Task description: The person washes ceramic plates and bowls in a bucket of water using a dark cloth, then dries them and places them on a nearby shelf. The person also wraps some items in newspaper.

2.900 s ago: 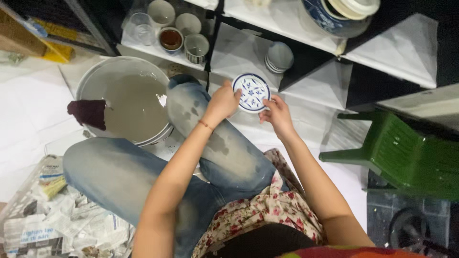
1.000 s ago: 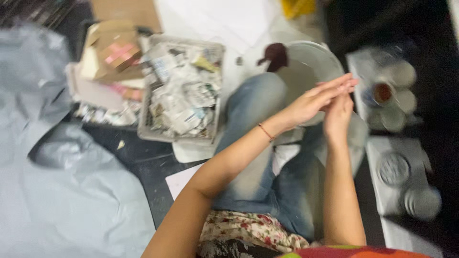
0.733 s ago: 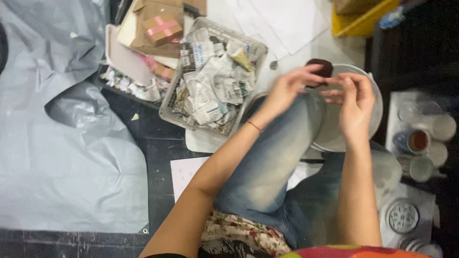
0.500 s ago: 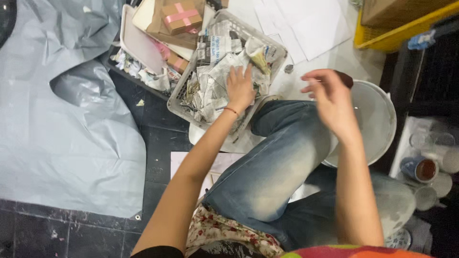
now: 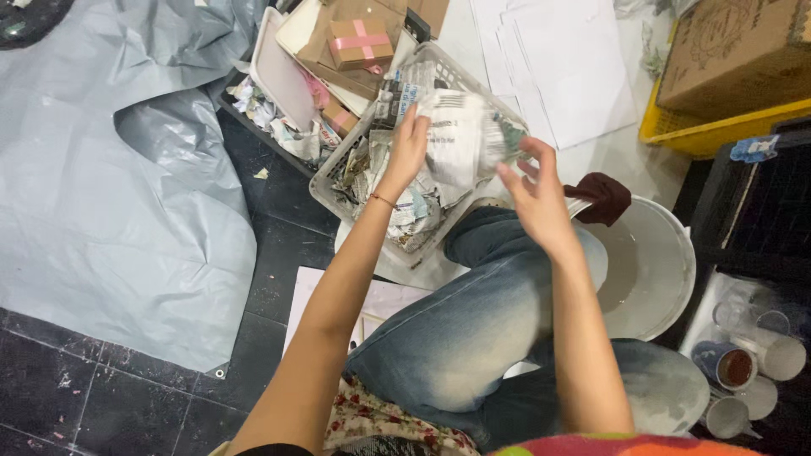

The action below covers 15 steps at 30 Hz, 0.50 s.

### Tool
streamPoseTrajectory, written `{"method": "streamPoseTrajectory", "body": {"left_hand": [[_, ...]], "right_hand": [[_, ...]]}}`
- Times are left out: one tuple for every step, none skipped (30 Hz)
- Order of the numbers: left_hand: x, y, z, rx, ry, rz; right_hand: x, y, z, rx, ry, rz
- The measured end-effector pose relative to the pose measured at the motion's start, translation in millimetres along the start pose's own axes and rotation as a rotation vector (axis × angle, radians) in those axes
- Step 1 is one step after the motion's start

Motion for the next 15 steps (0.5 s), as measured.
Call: {"method": "streamPoseTrajectory", "body": {"left_hand": [[-2, 2, 8, -0.151, 0.024, 0.004], [-5, 3, 18, -0.304, 0.048, 0.003], [-7, 5, 29, -0.263, 0.151, 0.000], [-9, 8, 43, -0.222, 0.254, -0.012], [-8, 10, 58, -0.181, 0.358, -0.025], [-6, 17, 74, -0.112, 0.406, -0.003], [-2, 23, 90, -0.043, 0.453, 0.018], [3, 28, 106, 0.026, 0.501, 0.042], [10, 34, 121, 0.068, 0.521, -0.004], [17, 38, 135, 0.106, 0.540, -0.050], [20, 41, 147, 0.143, 0.558, -0.097], [20, 42, 157, 0.134, 0.504, -0.145], [17, 41, 164, 0.124, 0.449, -0.192], [11, 39, 166, 0.120, 0.393, -0.235], [-1, 37, 165, 0.063, 0.408, -0.250]], "right_hand": [[-4, -1, 3, -0.034, -0.045, -0.022], [-8, 0, 4, -0.068, -0.089, -0.040], [-12, 1, 5, -0.102, -0.132, -0.059], [-15, 2, 5, -0.135, -0.181, -0.072], [-17, 3, 5, -0.168, -0.229, -0.085], [-17, 9, 6, -0.209, -0.278, -0.099], [-15, 14, 6, -0.214, -0.278, -0.080], [-11, 18, 6, -0.217, -0.276, -0.063], [-4, 23, 6, -0.220, -0.274, -0.047], [4, 25, 6, -0.227, -0.221, 0.044], [16, 29, 5, -0.234, -0.168, 0.134], [30, 31, 4, -0.238, -0.115, 0.224], [46, 32, 4, -0.238, -0.117, 0.307], [63, 33, 5, -0.242, -0.120, 0.385], [79, 33, 7, -0.242, -0.113, 0.457]]}}
Point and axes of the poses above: each hand's wrist, its own y-axis away from the middle knuckle, its own x-axis out of the back of the hand, z = x × y, the point moved 1 cm from there along -y, towards the middle knuckle, and after that the axes turned 5 degrees about -x, right-handed, at the moved point
